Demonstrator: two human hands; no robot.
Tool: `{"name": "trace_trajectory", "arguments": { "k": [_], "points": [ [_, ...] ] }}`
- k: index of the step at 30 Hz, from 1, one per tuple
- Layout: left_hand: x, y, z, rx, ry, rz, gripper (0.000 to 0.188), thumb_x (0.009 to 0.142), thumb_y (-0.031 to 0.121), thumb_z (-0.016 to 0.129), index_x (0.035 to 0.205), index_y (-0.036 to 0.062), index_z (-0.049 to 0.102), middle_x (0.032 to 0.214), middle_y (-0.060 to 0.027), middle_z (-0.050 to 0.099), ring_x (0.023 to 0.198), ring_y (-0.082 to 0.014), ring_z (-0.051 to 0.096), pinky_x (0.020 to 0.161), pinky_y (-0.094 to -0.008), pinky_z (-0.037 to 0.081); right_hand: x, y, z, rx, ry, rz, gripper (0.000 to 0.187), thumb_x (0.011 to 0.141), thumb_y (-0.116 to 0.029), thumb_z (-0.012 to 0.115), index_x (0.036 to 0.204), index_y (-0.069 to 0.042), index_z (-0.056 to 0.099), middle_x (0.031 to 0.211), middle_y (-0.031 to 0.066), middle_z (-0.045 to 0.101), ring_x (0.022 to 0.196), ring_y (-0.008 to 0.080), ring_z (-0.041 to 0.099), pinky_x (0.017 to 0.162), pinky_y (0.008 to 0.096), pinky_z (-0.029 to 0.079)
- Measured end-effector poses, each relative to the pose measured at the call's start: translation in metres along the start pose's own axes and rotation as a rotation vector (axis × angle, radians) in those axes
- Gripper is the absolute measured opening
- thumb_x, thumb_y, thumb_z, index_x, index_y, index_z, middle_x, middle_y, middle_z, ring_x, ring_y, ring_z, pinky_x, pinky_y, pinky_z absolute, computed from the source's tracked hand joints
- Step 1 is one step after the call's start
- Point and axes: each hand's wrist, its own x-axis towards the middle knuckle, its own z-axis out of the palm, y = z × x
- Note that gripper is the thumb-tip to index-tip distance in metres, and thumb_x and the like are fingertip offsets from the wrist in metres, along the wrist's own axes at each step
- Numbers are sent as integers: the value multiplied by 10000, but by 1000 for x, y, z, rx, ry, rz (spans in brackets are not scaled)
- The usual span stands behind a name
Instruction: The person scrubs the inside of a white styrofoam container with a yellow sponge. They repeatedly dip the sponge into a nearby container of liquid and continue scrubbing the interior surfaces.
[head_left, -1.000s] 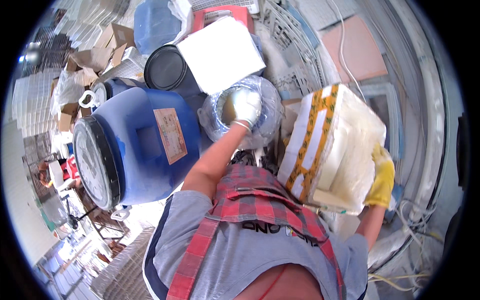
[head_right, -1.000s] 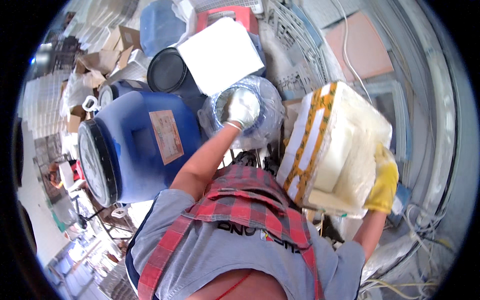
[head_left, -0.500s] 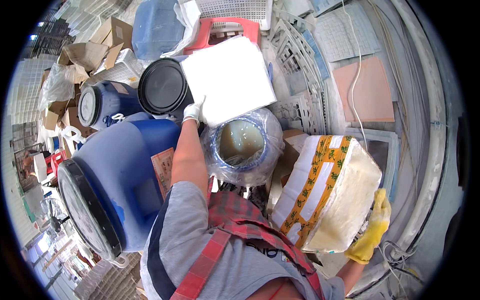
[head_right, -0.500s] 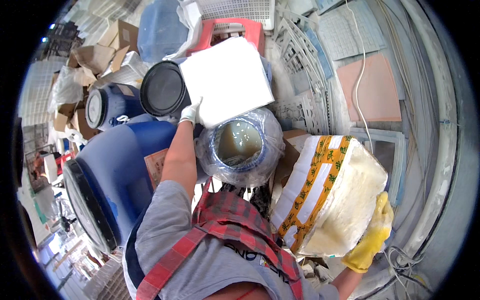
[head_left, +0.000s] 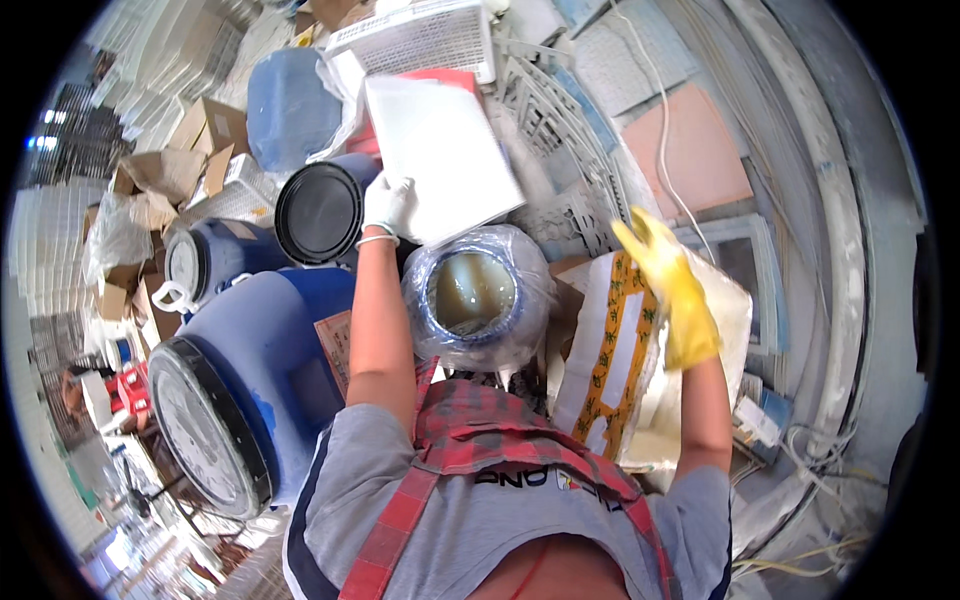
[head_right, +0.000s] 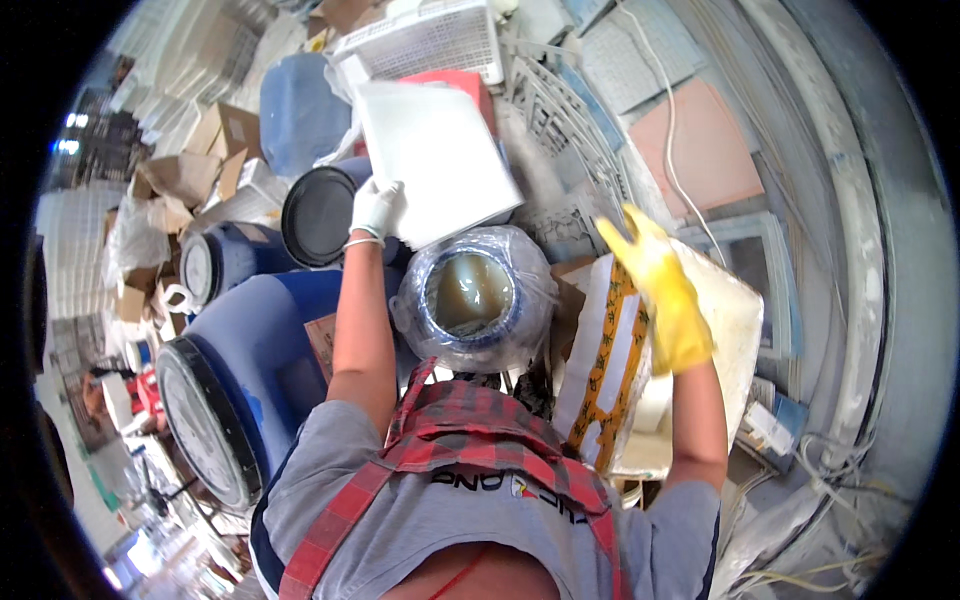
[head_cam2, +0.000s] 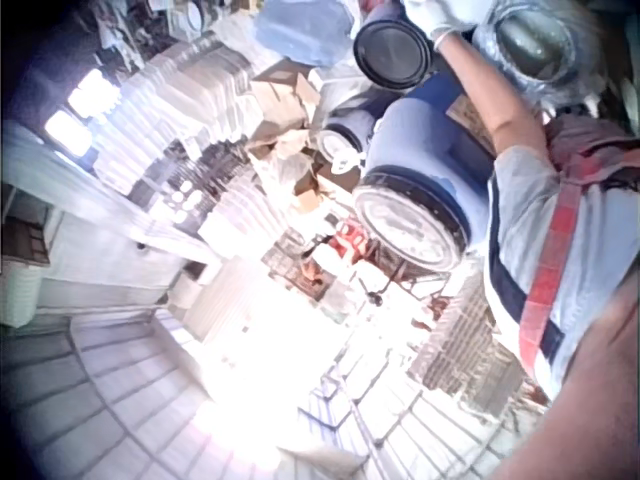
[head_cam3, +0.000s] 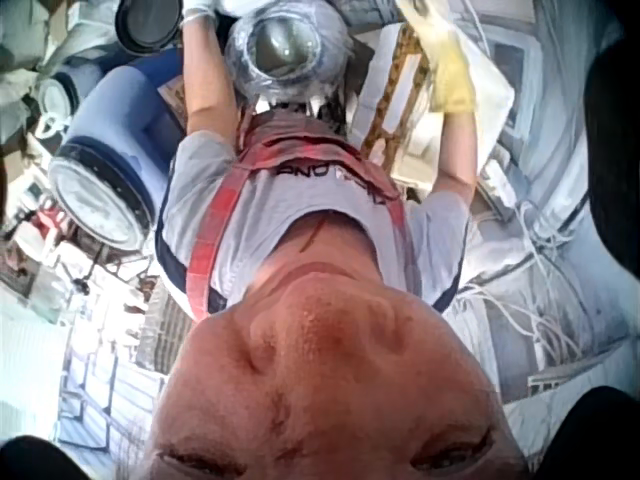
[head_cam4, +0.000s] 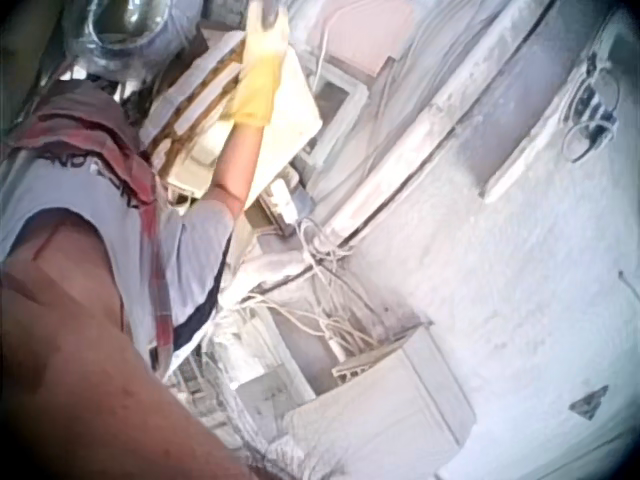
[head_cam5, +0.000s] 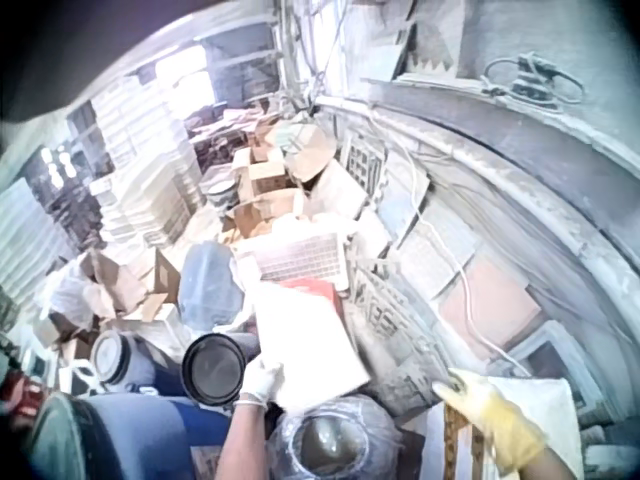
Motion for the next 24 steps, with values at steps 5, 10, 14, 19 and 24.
{"name": "trace_trajectory", "arguments": {
  "k": [5, 10, 14, 19, 24],
  "points": [
    [-62, 164, 3, 244, -295, 238, 284, 887, 90, 606, 1147, -22, 631, 971, -34, 675, 823, -102, 580, 755, -259, 479, 51, 27, 13, 641, -75, -17, 676, 899, -458, 636, 1366, 8, 482, 1416, 179, 457, 1313, 240, 444, 1081, 333, 372],
    [-135, 254, 15, -25, -444, 327, 350, 928, 96, 601, 1237, -62, 554, 1119, -57, 643, 994, -123, 582, 905, -259, 447, 59, 44, 14, 1443, -424, -134, 668, 979, -540, 432, 1316, 33, 504, 1319, 154, 534, 1190, 221, 528, 1023, 329, 438],
    [-165, 276, 27, 44, -533, 375, 389, 920, 107, 614, 1260, -63, 535, 1147, -62, 633, 1010, -127, 581, 925, -272, 442, 0, 26, -26, 1567, -537, -500, 693, 976, -561, 410, 1305, 42, 501, 1243, 144, 593, 1142, 226, 566, 976, 353, 463],
    [-201, 279, 73, 85, -666, 471, 431, 917, 167, 637, 1257, -72, 523, 1157, -66, 622, 1027, -128, 570, 931, -277, 443, -97, 41, -65, 1263, -89, -379, 476, 946, -240, 629, 1331, 18, 521, 1316, 126, 572, 1173, 177, 564, 1010, 303, 452],
    [-243, 285, 134, -28, -877, 547, 523, 886, 236, 692, 1267, -70, 503, 1189, -101, 608, 1083, -149, 562, 958, -290, 443, -127, 130, -107, 967, 150, -556, 286, 876, -76, 672, 1123, 69, 661, 1093, 154, 691, 982, 194, 675, 900, 274, 537]
  ]
}}
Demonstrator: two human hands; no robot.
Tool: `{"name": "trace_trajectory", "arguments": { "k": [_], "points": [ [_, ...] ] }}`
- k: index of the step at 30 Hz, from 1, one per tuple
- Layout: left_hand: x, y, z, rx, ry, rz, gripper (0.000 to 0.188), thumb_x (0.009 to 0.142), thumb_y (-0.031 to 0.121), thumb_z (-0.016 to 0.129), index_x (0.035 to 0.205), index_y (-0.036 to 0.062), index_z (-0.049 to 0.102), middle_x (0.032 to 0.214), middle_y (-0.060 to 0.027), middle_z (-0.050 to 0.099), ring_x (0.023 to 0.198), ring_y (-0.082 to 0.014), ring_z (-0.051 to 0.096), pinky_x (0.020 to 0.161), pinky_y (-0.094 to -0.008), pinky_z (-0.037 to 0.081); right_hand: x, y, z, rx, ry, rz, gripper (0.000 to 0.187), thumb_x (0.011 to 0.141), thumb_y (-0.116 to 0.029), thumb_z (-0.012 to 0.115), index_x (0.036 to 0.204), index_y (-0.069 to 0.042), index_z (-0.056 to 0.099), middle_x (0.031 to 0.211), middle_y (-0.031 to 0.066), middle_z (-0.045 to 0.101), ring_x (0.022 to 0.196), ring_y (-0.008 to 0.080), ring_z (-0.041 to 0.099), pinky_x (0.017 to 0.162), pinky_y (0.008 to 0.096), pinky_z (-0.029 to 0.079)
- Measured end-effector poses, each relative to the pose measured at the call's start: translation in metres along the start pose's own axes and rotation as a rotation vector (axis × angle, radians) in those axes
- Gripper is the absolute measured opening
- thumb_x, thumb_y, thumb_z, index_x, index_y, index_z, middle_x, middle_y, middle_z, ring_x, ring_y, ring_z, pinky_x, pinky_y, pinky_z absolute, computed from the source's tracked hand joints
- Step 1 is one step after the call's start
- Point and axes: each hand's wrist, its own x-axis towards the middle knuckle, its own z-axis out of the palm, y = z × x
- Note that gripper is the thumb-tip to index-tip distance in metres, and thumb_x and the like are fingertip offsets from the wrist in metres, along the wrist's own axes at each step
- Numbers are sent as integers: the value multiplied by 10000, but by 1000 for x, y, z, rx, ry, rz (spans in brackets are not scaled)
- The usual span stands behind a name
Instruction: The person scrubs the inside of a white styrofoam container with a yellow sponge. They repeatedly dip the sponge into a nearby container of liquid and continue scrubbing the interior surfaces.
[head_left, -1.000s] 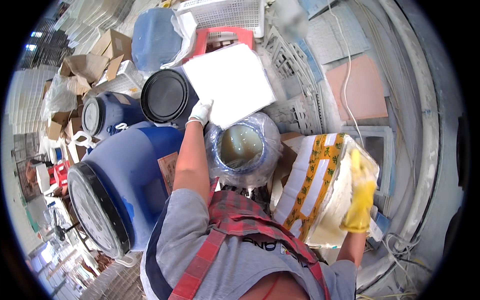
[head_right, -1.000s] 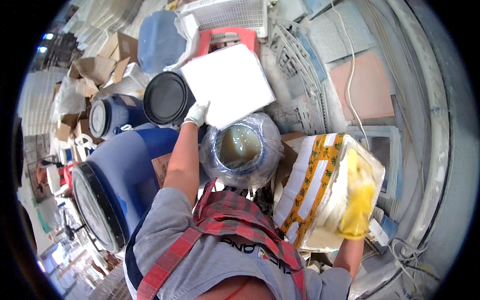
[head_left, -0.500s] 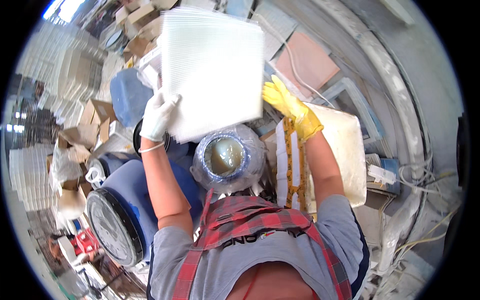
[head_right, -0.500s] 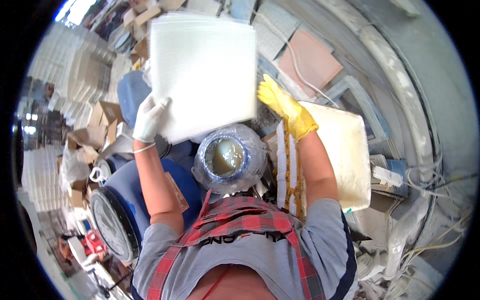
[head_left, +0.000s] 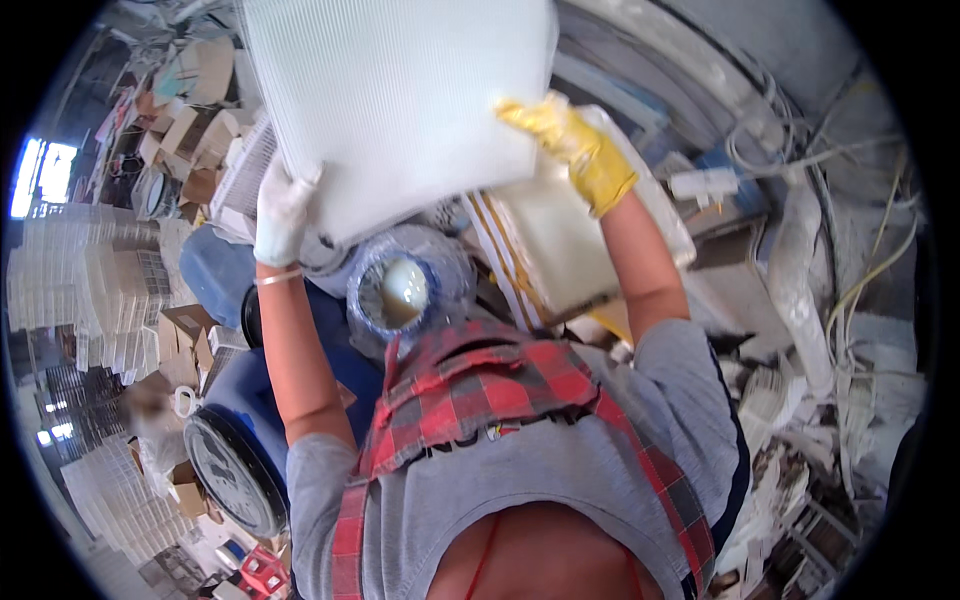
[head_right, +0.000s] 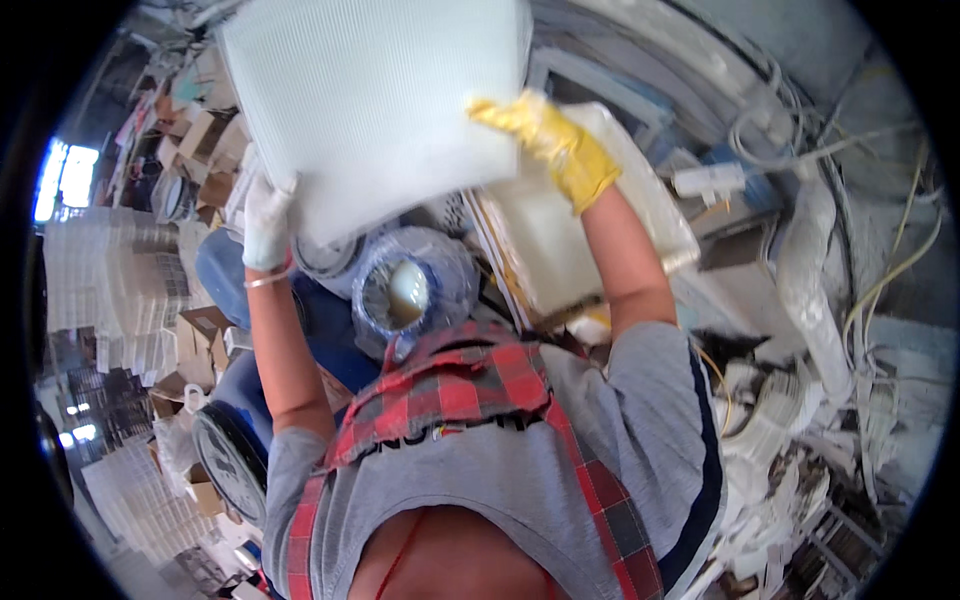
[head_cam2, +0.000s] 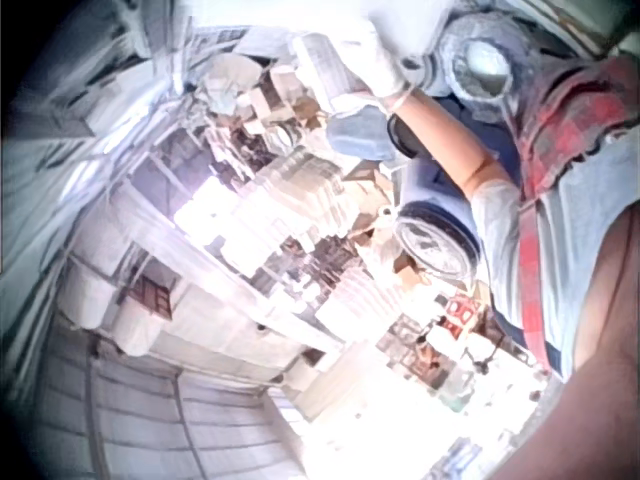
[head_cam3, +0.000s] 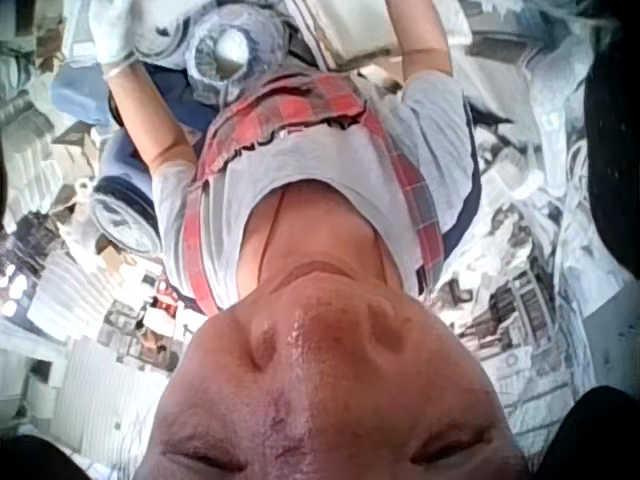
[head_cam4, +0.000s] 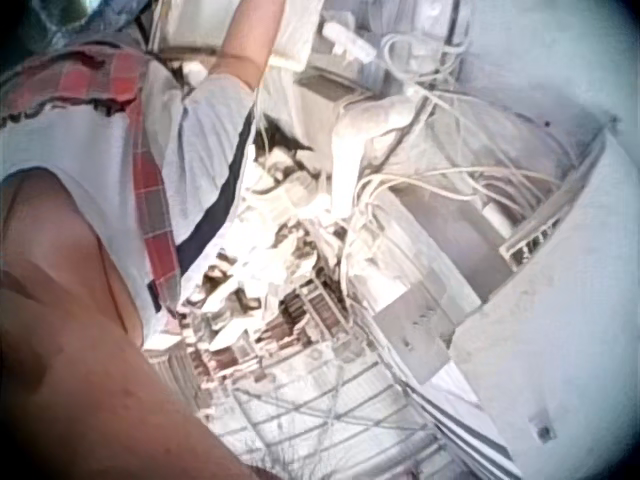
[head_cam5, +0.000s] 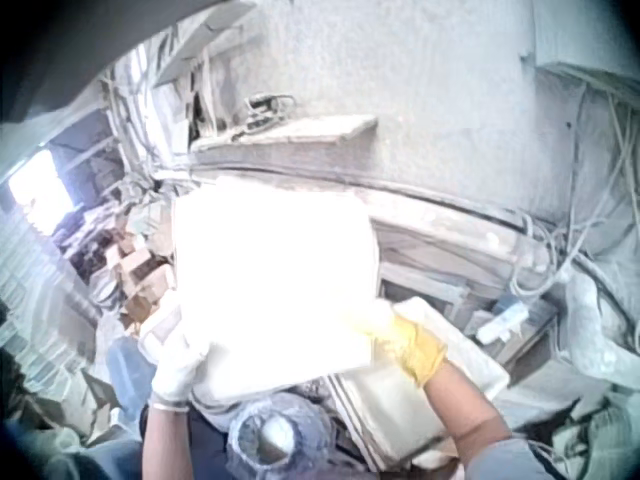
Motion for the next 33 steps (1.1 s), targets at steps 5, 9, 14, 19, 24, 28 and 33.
{"name": "trace_trajectory", "arguments": {
  "k": [5, 9, 14, 19, 24, 28, 33],
  "points": [
    [0, -45, 44, 123, -105, -153, 543, 806, 241, 772, 1216, -41, 554, 1092, -108, 659, 938, -177, 643, 852, -315, 533, -67, -26, -34, -214, 85, -22, 254, 895, 13, 563, 1126, 39, 664, 1145, 138, 682, 1025, 215, 670, 949, 337, 522],
    [-49, -160, 60, 287, -212, -164, 220, 776, 162, 777, 928, 7, 741, 870, -56, 720, 805, -131, 653, 771, -292, 531, -113, -27, -5, -33, 159, 230, 232, 869, 0, 617, 1086, 56, 679, 1086, 153, 696, 997, 195, 672, 918, 319, 532],
    [-63, -162, 103, -125, 107, -306, 270, 793, 107, 742, 1007, -47, 680, 944, -69, 694, 834, -139, 637, 769, -272, 517, -144, 7, -12, 8, 180, 346, 227, 832, 9, 649, 1040, 95, 683, 1038, 166, 706, 986, 180, 671, 876, 269, 541],
    [-62, -154, 97, -34, 154, -215, 358, 777, 136, 772, 1064, -54, 673, 960, -65, 707, 842, -141, 650, 795, -285, 517, -139, -4, -1, -100, 149, 338, 253, 845, 6, 640, 1082, 94, 662, 1088, 172, 687, 1028, 199, 655, 901, 285, 532],
    [-56, -161, 58, -108, -165, 161, 1050, 733, 394, 826, 1499, -3, 228, 1326, -121, 535, 1134, -209, 557, 960, -342, 471, -148, 7, -6, -131, 121, 380, 280, 858, 2, 631, 1124, 93, 642, 1138, 177, 668, 1070, 218, 640, 926, 302, 524],
    [-49, -137, 82, -192, -147, 73, 1053, 764, 513, 766, 1509, 22, 207, 1324, -123, 529, 1115, -193, 560, 959, -343, 464, -150, -6, 3, -204, 107, 385, 303, 869, -1, 624, 1157, 92, 626, 1178, 182, 652, 1104, 233, 627, 947, 315, 517],
    [-47, -140, 84, -19, -43, -53, 478, 794, 215, 728, 1189, -15, 588, 1102, -69, 660, 988, -166, 613, 894, -315, 484, -165, 43, -42, 20, 37, 346, 307, 874, 30, 596, 1169, 115, 607, 1176, 191, 654, 1075, 245, 647, 933, 295, 526]
  ]
}}
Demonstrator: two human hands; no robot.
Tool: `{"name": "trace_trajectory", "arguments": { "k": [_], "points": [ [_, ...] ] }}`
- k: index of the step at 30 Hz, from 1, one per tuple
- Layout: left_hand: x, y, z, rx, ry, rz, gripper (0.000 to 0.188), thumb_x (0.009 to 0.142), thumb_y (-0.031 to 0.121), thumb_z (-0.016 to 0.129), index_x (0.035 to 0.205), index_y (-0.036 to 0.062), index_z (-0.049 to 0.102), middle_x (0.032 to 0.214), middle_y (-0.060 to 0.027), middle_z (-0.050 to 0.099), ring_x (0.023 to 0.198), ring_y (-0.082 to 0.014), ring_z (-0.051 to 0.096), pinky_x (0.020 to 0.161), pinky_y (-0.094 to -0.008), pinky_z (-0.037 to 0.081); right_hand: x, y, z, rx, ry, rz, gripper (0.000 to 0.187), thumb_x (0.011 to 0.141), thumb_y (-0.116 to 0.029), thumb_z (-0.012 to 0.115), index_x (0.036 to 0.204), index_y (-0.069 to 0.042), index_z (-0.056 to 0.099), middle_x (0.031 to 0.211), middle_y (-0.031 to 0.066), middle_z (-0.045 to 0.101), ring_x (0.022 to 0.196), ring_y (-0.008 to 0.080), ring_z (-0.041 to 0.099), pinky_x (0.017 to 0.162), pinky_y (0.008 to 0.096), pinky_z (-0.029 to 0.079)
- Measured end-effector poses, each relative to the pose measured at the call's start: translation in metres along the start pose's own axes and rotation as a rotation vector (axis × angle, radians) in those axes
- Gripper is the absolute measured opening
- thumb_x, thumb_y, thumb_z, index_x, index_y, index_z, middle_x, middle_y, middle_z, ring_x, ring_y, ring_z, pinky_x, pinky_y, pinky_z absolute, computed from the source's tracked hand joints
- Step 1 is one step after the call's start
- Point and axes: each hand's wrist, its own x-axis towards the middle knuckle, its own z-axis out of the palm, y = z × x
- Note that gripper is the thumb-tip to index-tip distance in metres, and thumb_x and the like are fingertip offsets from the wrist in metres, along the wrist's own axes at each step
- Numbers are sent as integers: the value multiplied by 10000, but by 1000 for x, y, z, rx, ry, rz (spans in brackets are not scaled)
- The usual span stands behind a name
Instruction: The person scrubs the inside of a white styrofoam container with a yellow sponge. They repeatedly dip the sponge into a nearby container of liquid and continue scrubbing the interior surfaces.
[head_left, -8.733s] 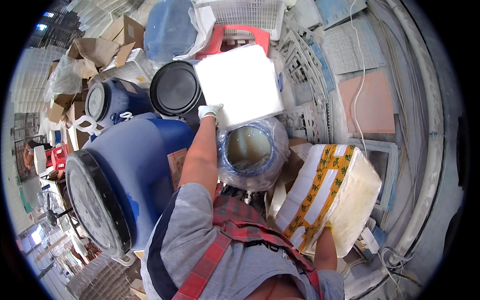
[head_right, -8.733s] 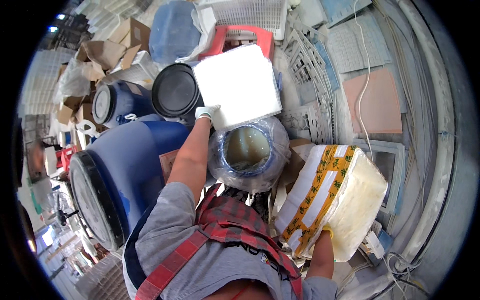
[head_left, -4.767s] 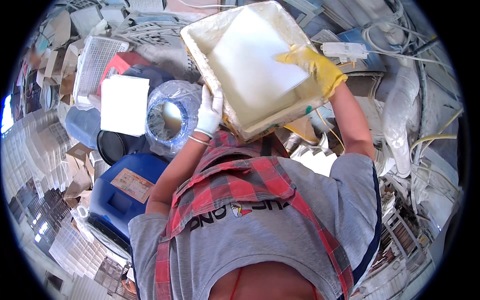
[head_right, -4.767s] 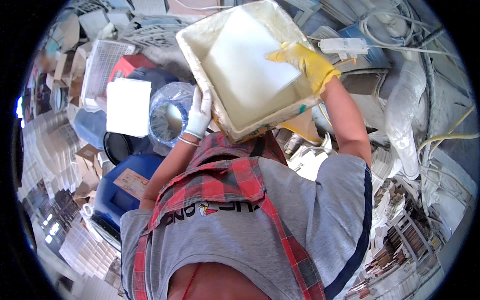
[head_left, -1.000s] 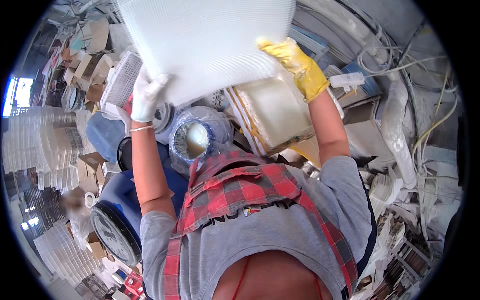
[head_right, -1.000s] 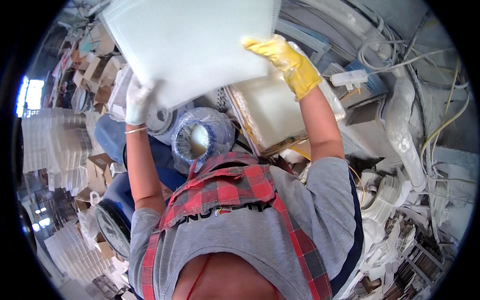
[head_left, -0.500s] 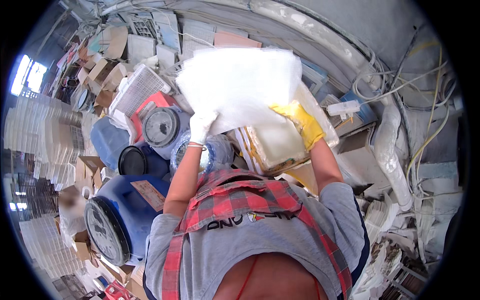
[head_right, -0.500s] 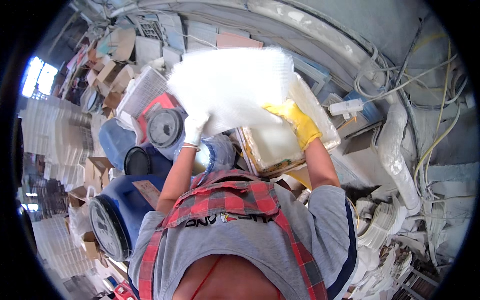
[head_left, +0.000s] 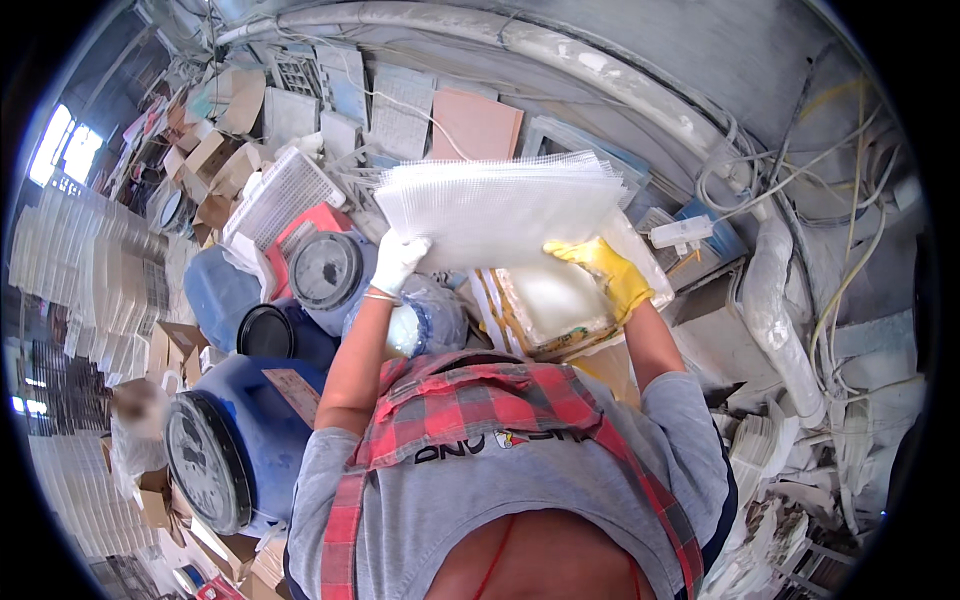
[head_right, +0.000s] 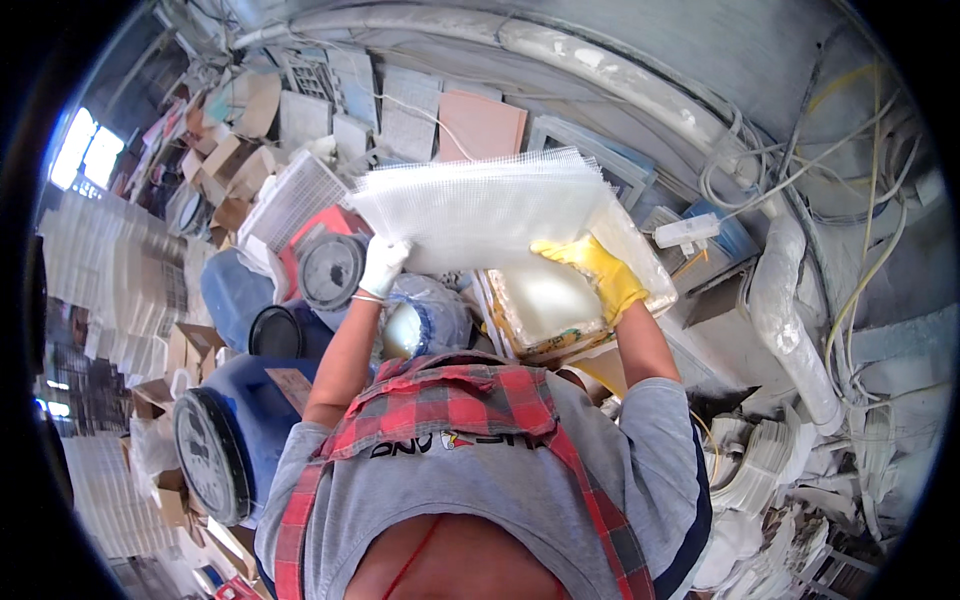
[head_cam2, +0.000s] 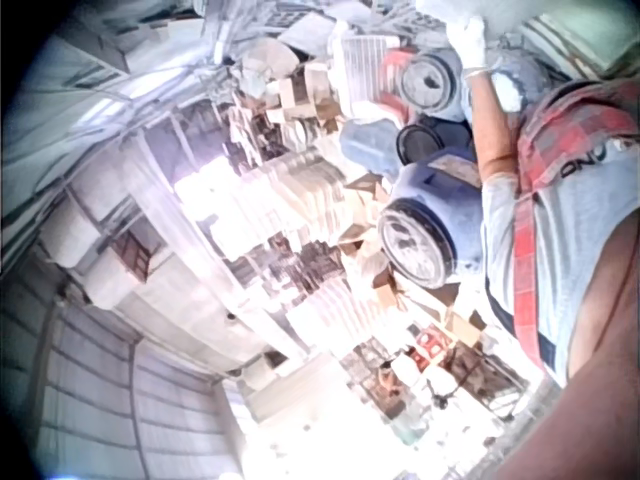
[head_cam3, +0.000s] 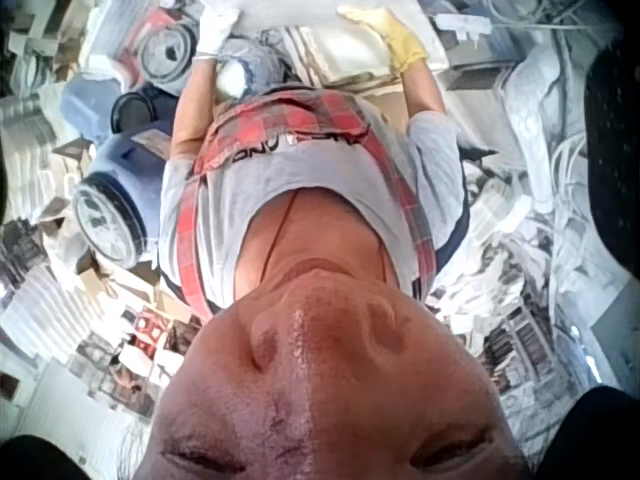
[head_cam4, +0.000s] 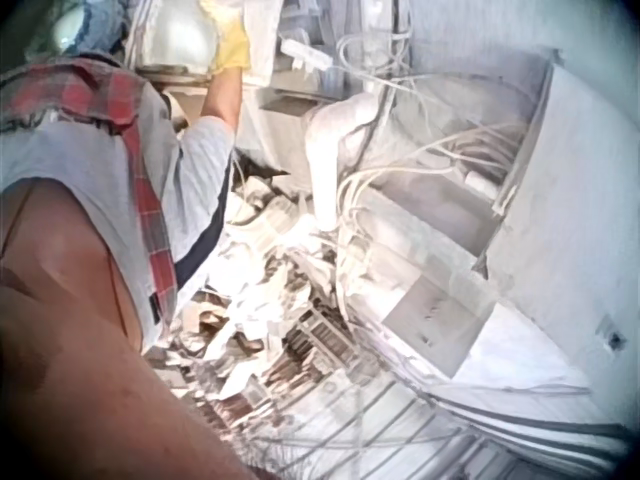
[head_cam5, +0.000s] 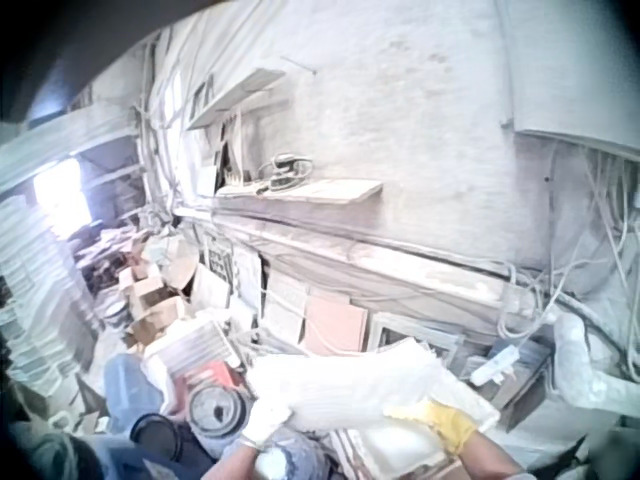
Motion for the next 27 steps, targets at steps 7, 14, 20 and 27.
{"name": "trace_trajectory", "arguments": {
  "k": [7, 14, 20, 27],
  "points": [
    [3, 45, -10, 120, -66, 36, 491, 817, 262, 760, 1184, -26, 606, 1066, -81, 676, 935, -154, 625, 841, -310, 510, 14, -41, 15, 50, 13, -106, 251, 896, -43, 602, 1112, 66, 669, 1170, 158, 668, 1052, 202, 655, 917, 270, 517],
    [2, 63, -33, -386, -39, -21, 499, 980, 329, 523, 1301, -52, 494, 1234, -139, 589, 1103, -214, 579, 946, -340, 465, 3, -155, 89, -374, 108, -119, 468, 803, -172, 797, 1180, 49, 627, 1091, 92, 676, 935, 138, 635, 849, 262, 516],
    [-14, 67, -16, -356, 75, -184, 432, 921, 188, 626, 1253, -74, 536, 1183, -159, 623, 1030, -225, 630, 880, -336, 519, 22, -147, 92, -220, 13, -66, 451, 824, -207, 775, 1164, 57, 641, 1054, 120, 701, 920, 156, 662, 834, 269, 525],
    [-13, 58, -8, 16, 200, -357, 493, 933, 326, 607, 1200, -85, 556, 1045, -213, 673, 937, -272, 682, 770, -343, 569, 57, -180, 145, -1072, 160, 40, 430, 873, -231, 691, 1190, 47, 606, 1004, 177, 703, 912, 271, 677, 804, 364, 539]
  ]
}}
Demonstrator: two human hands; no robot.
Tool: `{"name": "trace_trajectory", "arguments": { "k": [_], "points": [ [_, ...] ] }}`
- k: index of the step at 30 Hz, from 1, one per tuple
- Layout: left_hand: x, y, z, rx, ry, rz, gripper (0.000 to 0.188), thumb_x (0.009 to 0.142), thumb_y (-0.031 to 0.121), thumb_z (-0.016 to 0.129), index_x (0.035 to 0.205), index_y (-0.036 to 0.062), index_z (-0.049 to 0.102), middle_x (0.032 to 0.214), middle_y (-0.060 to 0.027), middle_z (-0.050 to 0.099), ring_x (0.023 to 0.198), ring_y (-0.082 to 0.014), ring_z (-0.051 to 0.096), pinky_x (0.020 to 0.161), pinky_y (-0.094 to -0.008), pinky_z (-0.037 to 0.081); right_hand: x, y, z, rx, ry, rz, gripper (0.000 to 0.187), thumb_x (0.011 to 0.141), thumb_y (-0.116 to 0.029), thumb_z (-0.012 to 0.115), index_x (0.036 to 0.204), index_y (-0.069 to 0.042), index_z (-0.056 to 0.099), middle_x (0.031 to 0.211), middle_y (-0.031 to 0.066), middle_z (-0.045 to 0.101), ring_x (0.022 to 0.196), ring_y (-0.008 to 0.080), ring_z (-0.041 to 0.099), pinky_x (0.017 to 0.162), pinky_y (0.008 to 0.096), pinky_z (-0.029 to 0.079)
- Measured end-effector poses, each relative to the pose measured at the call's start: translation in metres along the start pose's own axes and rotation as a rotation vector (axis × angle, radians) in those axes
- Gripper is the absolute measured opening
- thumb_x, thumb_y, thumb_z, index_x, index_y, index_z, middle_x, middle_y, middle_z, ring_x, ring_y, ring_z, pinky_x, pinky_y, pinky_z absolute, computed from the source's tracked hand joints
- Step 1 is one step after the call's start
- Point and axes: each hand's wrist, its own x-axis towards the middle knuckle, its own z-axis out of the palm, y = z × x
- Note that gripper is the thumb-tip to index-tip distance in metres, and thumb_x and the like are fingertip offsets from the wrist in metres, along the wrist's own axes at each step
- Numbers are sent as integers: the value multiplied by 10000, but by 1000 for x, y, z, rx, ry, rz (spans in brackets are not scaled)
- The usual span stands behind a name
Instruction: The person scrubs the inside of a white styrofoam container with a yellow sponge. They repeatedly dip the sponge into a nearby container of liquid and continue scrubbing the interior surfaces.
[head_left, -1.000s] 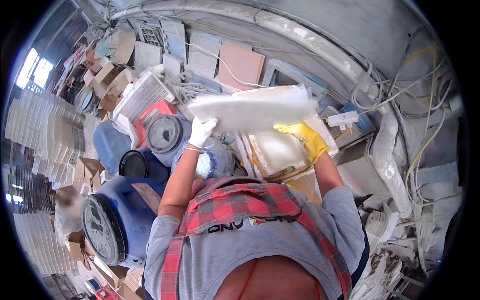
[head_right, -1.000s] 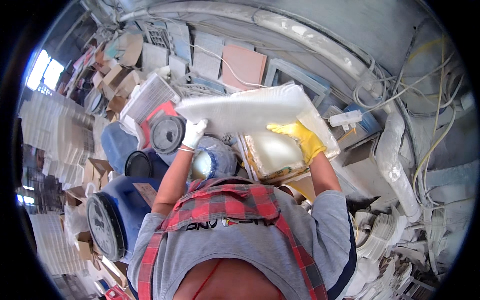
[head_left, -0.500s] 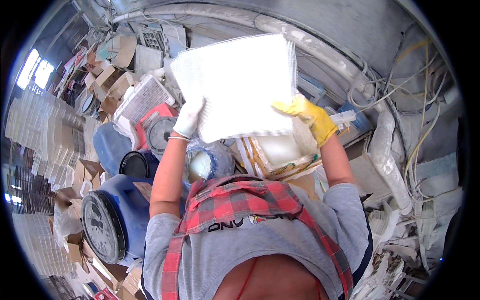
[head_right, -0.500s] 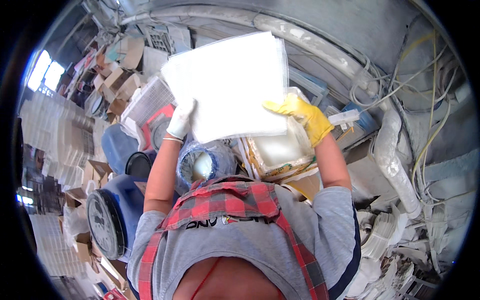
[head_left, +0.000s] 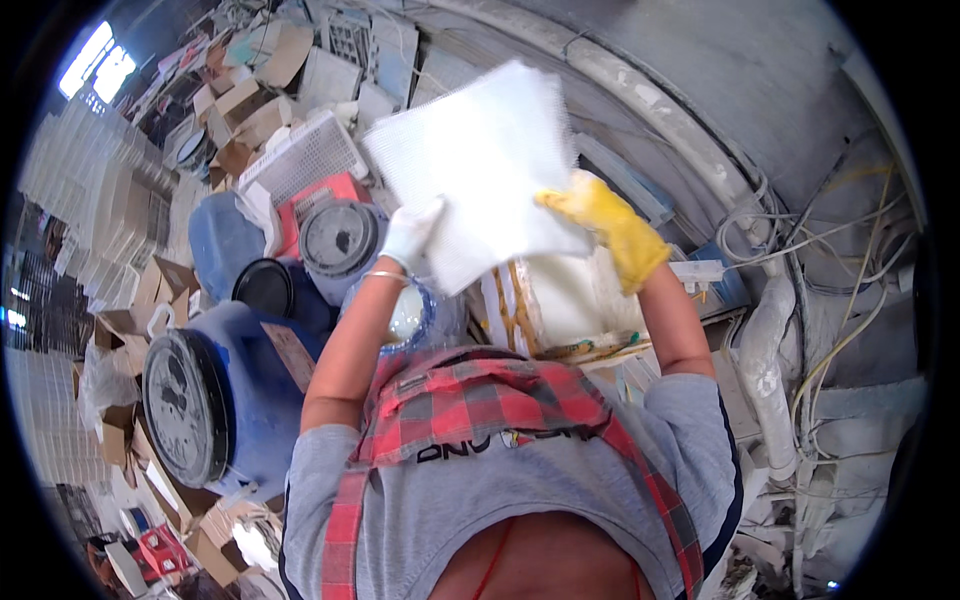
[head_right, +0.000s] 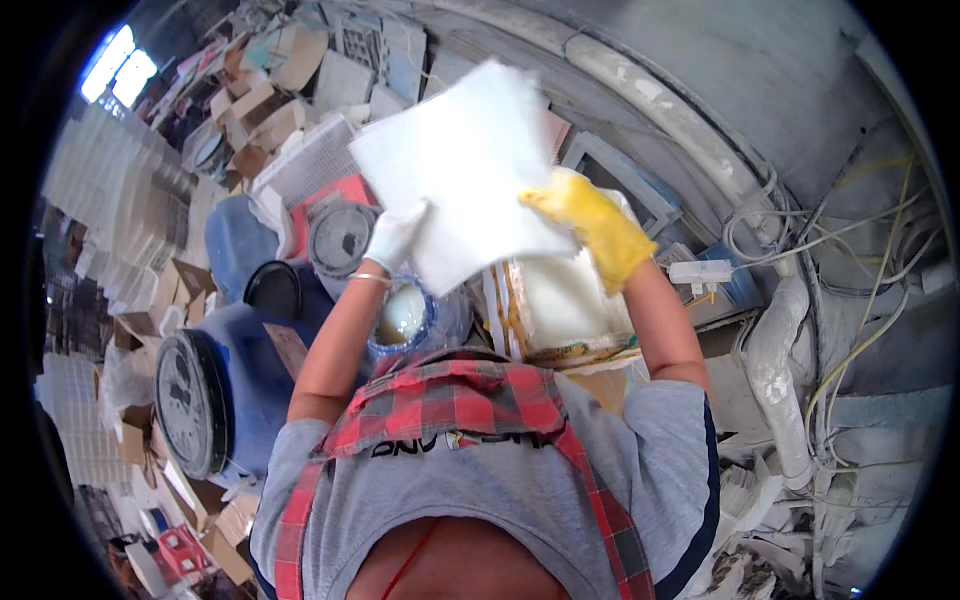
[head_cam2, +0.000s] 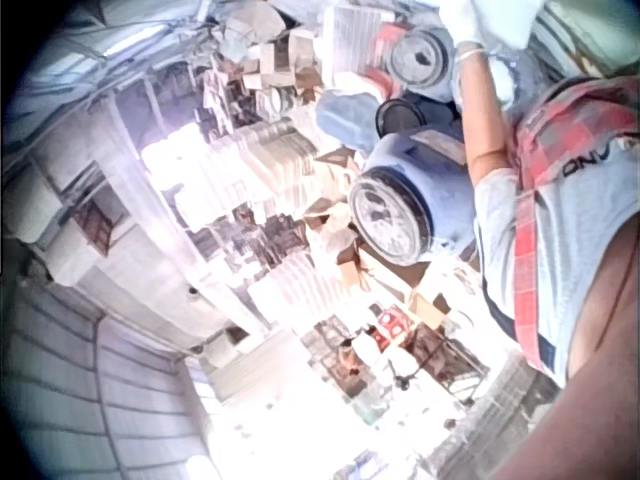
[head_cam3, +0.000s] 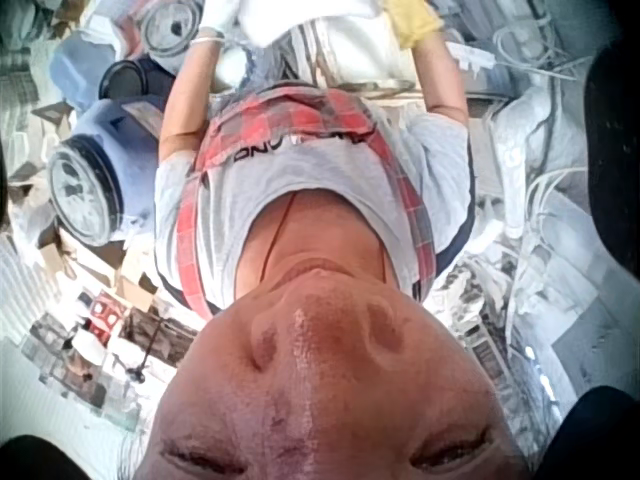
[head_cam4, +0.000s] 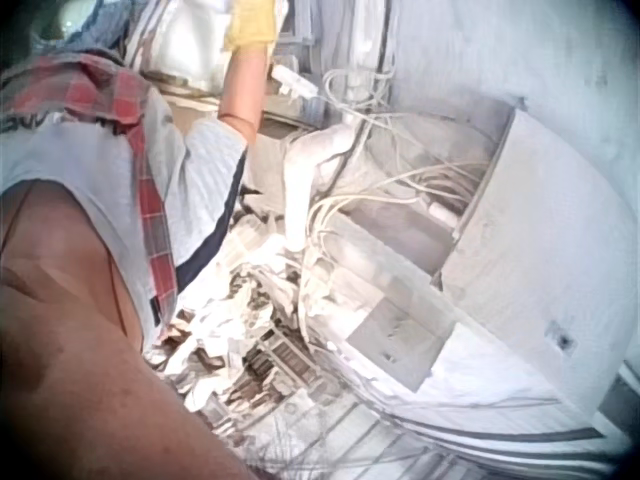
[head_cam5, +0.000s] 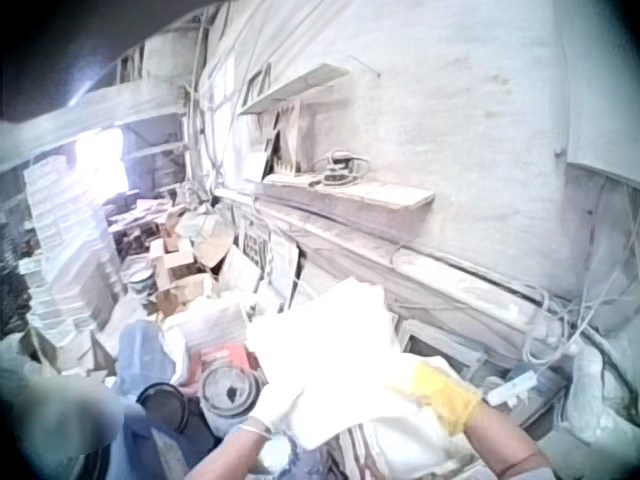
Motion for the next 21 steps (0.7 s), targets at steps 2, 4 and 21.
{"name": "trace_trajectory", "arguments": {
  "k": [2, 4, 21],
  "points": [
    [-9, 3, 29, -135, -120, 47, 602, 927, 432, 597, 1280, -49, 511, 1177, -179, 631, 1101, -269, 617, 898, -369, 514, 23, -10, 34, -273, 118, -46, 418, 875, -232, 641, 1179, 51, 598, 1025, 232, 683, 905, 344, 672, 796, 417, 528],
    [3, -24, 54, -741, -383, 146, 720, 936, 489, 570, 1394, -32, 378, 1379, -148, 494, 1272, -270, 486, 1045, -388, 420, 40, -21, 76, -574, 307, -197, 443, 840, -197, 621, 1198, 60, 577, 1080, 282, 654, 909, 397, 661, 791, 462, 514],
    [-15, -62, -11, -1232, 229, 159, 499, 1022, 363, 454, 1364, 2, 416, 1331, -141, 536, 1213, -269, 545, 1026, -410, 462, 47, -73, 128, -704, 91, -715, 857, 743, -269, 699, 1385, 138, 306, 1357, 366, 407, 1259, 467, 435, 1040, 505, 364]
  ]
}}
